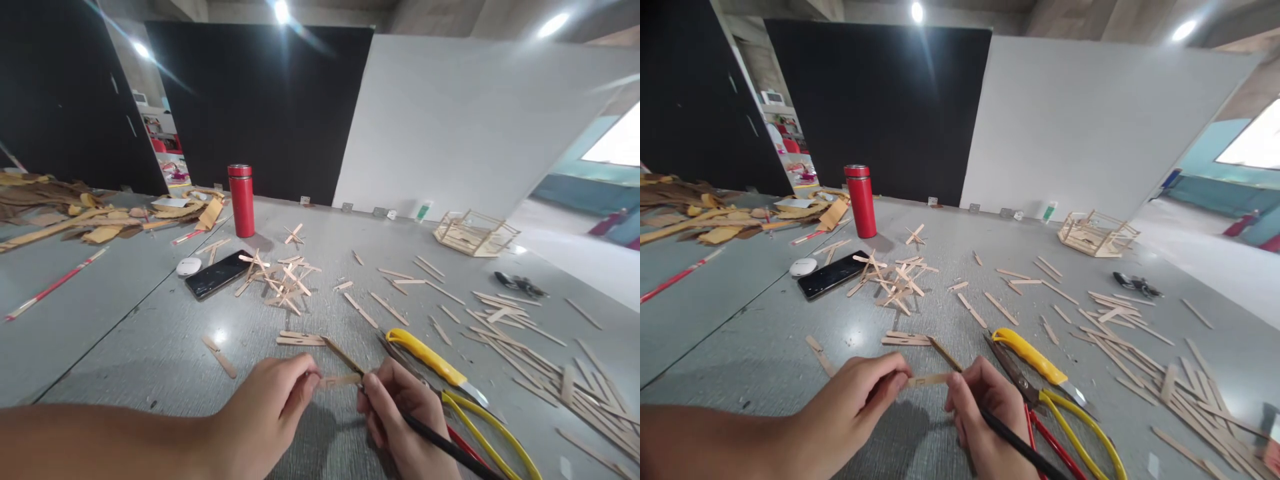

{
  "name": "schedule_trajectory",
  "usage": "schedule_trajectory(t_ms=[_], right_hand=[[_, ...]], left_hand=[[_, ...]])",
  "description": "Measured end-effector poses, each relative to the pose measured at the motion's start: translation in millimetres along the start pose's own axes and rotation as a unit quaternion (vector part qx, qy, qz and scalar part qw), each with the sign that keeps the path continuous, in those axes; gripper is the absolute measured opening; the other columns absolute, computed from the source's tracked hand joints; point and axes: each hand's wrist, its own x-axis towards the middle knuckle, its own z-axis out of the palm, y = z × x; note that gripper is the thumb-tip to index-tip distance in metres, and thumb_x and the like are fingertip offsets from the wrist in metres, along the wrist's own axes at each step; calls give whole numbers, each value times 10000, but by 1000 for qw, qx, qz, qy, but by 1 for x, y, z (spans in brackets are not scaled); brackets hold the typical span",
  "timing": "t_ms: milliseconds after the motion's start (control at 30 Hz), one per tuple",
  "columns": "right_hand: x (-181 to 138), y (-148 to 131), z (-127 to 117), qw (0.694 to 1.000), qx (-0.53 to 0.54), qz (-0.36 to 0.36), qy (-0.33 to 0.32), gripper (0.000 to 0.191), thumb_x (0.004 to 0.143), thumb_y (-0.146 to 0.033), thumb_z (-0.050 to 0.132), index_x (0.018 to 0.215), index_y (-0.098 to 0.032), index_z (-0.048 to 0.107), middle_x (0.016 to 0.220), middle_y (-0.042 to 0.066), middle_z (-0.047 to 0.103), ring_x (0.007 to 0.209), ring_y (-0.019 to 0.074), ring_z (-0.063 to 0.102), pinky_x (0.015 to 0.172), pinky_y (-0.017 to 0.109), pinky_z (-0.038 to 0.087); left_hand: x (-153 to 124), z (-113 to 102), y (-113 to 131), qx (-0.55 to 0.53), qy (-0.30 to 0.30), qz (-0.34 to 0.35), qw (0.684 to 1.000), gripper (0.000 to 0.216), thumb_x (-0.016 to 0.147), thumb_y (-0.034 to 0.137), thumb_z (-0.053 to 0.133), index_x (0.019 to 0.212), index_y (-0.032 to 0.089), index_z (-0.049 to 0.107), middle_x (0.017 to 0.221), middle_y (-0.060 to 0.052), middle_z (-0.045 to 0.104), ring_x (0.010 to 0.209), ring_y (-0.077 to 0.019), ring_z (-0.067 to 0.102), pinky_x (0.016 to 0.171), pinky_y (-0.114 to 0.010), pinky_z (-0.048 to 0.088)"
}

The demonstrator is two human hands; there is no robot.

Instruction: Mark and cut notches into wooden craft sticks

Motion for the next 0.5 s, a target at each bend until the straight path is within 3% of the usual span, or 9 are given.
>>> schedule_trajectory(t_ms=[133,267,400,500], right_hand=[[1,0,2,1000,7,26,4,475,967,-635,589,733,-223,558,487,-54,492,408,84,387,393,205,301],[-4,-7,9,995,5,83,-47,473,946,-643,616,762,-211,562,475,-59,523,378,66,388,391,193,306],[-3,-9,10,994,-30,75,-71,480,934,-599,652,687,-209,524,490,-63,510,393,63,419,395,185,301],[2,-7,6,990,-71,42,-116,409,972,-562,606,756,-218,561,525,-51,548,414,85,435,394,205,316]], left_hand=[[7,5,-14,27,-43,-24,998,311,1026,215,438,743,184,564,608,55,462,564,-116,405,549,-256,290],[8,5,-19,47,-73,-24,996,263,976,152,475,744,176,596,612,50,503,566,-115,428,571,-247,317],[8,3,-19,70,-88,-22,993,249,969,132,460,780,182,614,631,40,541,568,-119,458,572,-243,329],[7,3,-18,91,-93,-20,991,223,958,122,462,799,192,602,666,22,563,614,-141,516,598,-251,351]])
